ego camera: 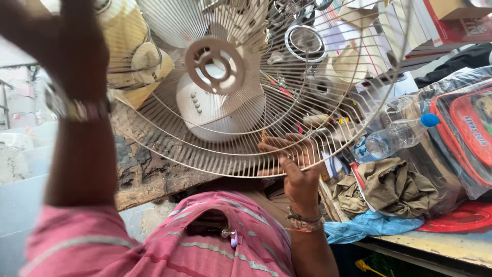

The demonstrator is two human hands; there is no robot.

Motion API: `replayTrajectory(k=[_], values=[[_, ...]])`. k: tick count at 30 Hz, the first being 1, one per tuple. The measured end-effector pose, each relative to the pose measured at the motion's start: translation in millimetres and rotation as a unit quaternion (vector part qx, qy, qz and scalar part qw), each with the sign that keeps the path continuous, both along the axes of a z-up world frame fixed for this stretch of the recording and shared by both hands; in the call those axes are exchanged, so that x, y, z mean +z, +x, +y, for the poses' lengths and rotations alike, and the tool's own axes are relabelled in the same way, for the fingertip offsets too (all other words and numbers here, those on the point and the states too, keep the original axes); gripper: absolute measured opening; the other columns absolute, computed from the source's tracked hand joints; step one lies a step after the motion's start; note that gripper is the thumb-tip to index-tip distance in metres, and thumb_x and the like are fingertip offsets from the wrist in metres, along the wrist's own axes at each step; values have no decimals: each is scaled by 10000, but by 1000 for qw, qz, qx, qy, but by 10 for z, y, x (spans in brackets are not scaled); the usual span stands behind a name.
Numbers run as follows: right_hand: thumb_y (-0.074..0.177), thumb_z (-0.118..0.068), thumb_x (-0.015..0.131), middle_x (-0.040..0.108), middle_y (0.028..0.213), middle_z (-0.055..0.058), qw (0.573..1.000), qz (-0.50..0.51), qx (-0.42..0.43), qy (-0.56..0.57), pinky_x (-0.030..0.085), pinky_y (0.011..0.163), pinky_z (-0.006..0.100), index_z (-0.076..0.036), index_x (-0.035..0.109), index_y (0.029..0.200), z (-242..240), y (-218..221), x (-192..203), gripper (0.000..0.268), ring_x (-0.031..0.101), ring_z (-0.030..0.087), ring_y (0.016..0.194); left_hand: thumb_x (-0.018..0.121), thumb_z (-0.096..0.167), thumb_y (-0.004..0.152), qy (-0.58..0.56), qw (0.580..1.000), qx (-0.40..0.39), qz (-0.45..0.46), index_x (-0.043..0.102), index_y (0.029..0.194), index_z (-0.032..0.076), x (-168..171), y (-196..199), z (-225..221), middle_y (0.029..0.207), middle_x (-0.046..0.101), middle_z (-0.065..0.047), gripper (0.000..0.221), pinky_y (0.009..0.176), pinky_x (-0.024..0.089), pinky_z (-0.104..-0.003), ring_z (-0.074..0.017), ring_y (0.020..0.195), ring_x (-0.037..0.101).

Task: The person uses a screwdriver to tighten screws on the central hub of a disassembled table fan. They then reattach the fan blades and secure the front wire cage to complete the assembly.

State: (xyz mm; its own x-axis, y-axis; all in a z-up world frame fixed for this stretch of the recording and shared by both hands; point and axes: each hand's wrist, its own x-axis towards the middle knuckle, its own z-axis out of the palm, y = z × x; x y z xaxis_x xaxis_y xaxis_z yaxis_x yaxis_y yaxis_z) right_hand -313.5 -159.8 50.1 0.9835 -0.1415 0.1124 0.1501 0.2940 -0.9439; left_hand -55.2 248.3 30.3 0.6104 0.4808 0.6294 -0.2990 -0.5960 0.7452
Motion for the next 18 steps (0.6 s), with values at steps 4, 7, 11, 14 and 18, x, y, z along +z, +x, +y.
replayTrajectory(k=[4,7,11,14,18], values=[[886,142,437,625,1290,324,995,-76,-12,-63,576,997,423,76,407,1361,122,179,119,480,676,442,1181,749,205,1101,-62,981,83,-164,243,1581,98,-312,-523,-320,1617,346,-173,705,1287,301,-467,-297,1512,366],[886,145,422,635,1293,305,997,-70,1,43,639,771,489,52,391,1387,230,372,169,510,697,433,1146,744,203,1088,-211,959,-42,-185,165,1609,67,-474,-890,-763,1669,293,-226,790,1285,318,-512,-338,1571,341],[902,160,409,629,1303,317,994,-100,4,34,654,746,492,48,389,1405,391,647,153,516,702,437,1137,672,193,925,-506,833,-215,61,153,1568,49,-521,-1157,-1156,1406,485,-256,838,912,609,-537,-364,1211,634],[926,148,417,615,1328,291,994,-102,13,43,636,772,488,32,376,1409,471,760,104,499,688,410,1177,622,111,1018,-479,827,-293,17,138,1550,87,-572,-1097,-1332,1228,688,-265,719,773,663,-458,-356,988,751],[990,84,477,600,1357,251,995,-95,30,14,670,838,489,13,342,1432,462,796,45,467,659,368,1227,576,30,1068,-487,807,-335,9,270,1492,74,-639,-924,-1334,1137,720,-228,524,648,664,-436,-339,886,764]])
